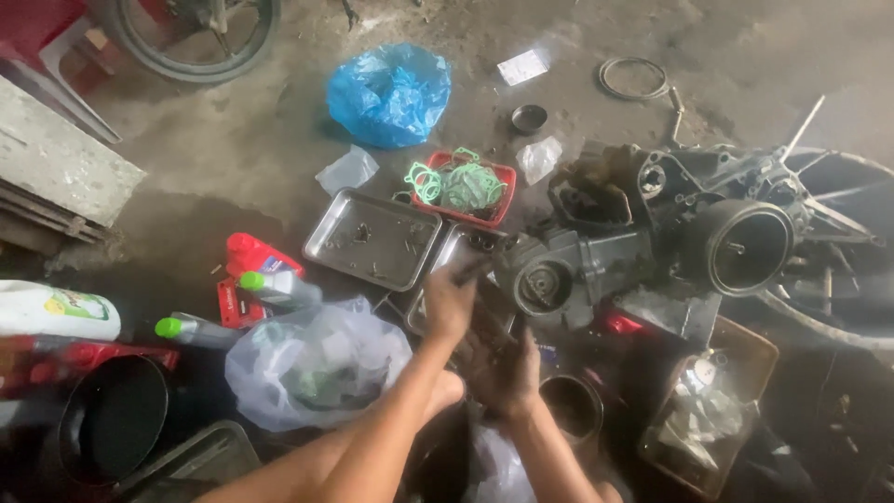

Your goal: Fitting a gasket and cylinder head onto a motorcycle engine during a repair process.

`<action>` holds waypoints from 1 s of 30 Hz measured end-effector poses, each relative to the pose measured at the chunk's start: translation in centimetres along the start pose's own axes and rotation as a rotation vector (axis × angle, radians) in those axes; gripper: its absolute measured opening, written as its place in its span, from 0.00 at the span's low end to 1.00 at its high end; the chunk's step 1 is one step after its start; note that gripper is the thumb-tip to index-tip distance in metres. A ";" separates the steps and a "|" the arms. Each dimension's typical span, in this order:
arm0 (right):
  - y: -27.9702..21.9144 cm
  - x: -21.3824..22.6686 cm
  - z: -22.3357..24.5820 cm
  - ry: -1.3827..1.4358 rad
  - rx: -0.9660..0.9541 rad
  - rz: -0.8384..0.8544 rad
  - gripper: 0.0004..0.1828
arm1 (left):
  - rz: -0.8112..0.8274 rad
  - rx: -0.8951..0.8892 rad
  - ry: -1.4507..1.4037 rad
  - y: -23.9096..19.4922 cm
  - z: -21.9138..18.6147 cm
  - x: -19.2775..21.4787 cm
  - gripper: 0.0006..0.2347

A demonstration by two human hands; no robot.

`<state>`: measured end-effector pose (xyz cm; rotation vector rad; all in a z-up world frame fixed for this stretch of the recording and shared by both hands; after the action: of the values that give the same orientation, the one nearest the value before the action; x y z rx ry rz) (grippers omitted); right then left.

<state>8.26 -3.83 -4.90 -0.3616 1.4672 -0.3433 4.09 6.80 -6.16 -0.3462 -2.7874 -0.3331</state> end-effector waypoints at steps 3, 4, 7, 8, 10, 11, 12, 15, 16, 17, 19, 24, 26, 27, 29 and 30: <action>-0.2 0.0 -0.1 0.023 -0.016 0.036 0.35 | 0.049 -0.364 0.073 -0.5 -2.3 1.4 0.11; -0.1 0.3 -0.1 0.023 -0.015 0.036 0.35 | 0.049 -0.364 0.074 -1.0 -2.3 1.9 0.11; 0.8 2.2 0.3 0.030 0.000 0.167 0.34 | 0.207 -0.245 0.254 -1.9 -2.8 2.9 0.13; 1.5 3.7 0.3 0.165 -0.007 0.169 0.27 | 0.409 -0.254 0.287 -2.3 -3.4 3.1 0.11; 2.1 4.9 0.3 0.301 -0.019 0.174 0.20 | 0.608 -0.261 0.324 -3.0 -2.9 3.1 0.10; 1.9 4.7 0.5 0.249 0.002 0.270 0.25 | 0.656 -0.303 0.319 -3.4 -1.9 2.7 0.07; 1.7 4.4 0.6 0.196 0.023 0.367 0.30 | 0.703 -0.345 0.314 -3.7 -0.9 2.2 0.04; 1.5 4.4 0.7 0.229 -0.002 0.255 0.23 | 0.716 -0.265 0.348 -4.1 -1.9 2.1 0.03; 1.2 3.9 0.8 0.231 0.003 0.260 0.23 | 0.720 -0.271 0.350 -4.0 -2.4 2.2 0.03; 0.8 3.2 1.0 0.139 0.023 0.391 0.26 | 0.666 -0.270 0.306 -3.9 -2.9 2.3 0.04; 0.1 1.8 1.1 0.047 0.045 0.523 0.28 | 0.614 -0.272 0.262 -3.5 -3.8 2.1 0.05; 0.8 2.1 1.0 -0.032 0.024 0.410 0.34 | 0.064 0.308 -0.192 -1.5 -4.6 1.5 0.04; 0.8 2.1 0.8 -0.009 0.014 0.343 0.34 | 0.034 0.389 -0.222 -0.9 -5.0 1.1 0.07; 0.8 2.2 0.8 0.020 0.007 0.273 0.34 | 0.011 0.474 -0.248 -0.7 -5.1 0.8 0.11; 0.3 1.2 1.0 0.020 0.024 0.201 0.31 | 0.022 0.475 -0.267 -0.8 -5.2 0.5 0.11; 0.0 0.9 1.1 0.022 0.036 0.126 0.28 | 0.030 0.480 -0.282 -0.8 -5.2 0.3 0.11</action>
<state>9.47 -4.16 -5.61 -0.2354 1.4962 -0.2732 5.01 4.75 -1.35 -0.3361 -3.0043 0.4215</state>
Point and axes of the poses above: each hand's wrist, its own y-axis towards the middle knuckle, its own x-axis out of the back of the hand, z = x × y, the point moved 2 cm from there along y, towards the middle knuckle, and after that the axes turned 3 degrees about z, right-handed, at the moved point
